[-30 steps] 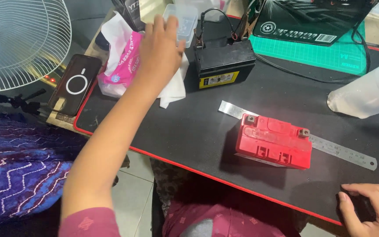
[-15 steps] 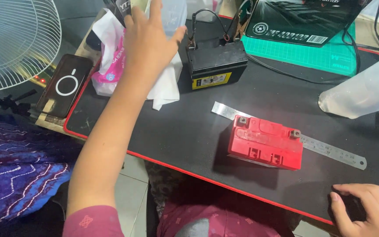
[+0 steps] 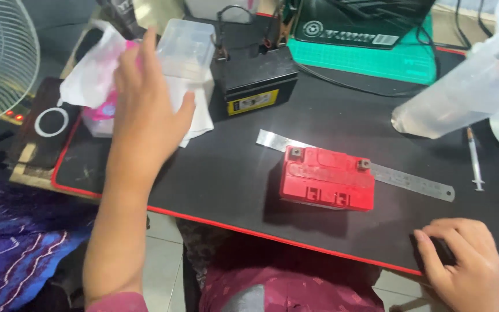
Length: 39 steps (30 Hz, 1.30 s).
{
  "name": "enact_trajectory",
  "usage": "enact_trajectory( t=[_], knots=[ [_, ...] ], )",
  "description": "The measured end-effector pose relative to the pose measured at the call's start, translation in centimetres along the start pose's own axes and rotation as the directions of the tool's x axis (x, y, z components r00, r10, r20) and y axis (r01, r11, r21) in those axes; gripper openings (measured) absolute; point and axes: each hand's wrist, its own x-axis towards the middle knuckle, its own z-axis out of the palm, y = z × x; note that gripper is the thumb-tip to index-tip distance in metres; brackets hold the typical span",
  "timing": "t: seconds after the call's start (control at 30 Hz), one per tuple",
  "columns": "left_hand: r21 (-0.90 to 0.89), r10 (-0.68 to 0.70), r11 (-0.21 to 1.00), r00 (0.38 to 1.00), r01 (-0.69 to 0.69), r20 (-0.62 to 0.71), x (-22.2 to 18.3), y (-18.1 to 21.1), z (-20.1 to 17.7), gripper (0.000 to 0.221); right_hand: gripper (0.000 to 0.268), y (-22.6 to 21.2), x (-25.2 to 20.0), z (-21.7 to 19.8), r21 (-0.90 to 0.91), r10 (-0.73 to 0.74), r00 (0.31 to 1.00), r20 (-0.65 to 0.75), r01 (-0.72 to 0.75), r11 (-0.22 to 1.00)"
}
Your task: Opening a battery casing using a metal ruler and cleaning battery components with a tissue.
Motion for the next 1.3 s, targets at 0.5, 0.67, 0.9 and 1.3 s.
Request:
enact_trajectory(
  t=[0.5,0.67,0.9,1.3],
  knots=[
    [-0.623,0.213,0.736,0.782,0.266,0.586,-12.4,11.6,1.5,0.111,0.09,-10.8,4.3,0.2,0.454,0.034,0.928,0.37,-0.213,0.865],
    [-0.665,0.209,0.703,0.821,0.251,0.531,-13.0,12.0,2.0,0.113,0.09,-12.8,5.4,-0.3,0.581,0.006,0.883,0.469,-0.314,0.751],
    [-0.668,0.217,0.711,0.835,0.219,0.505,-13.0,11.5,2.0,0.115,0.098,-11.6,5.2,0.2,0.576,-0.037,0.888,0.457,-0.264,0.774],
    [-0.552,0.435,0.812,0.829,-0.191,0.353,-8.5,8.1,1.9,0.104,0.042,-2.5,10.3,-1.5,-0.039,-0.306,0.893,0.33,0.337,0.941]
  ],
)
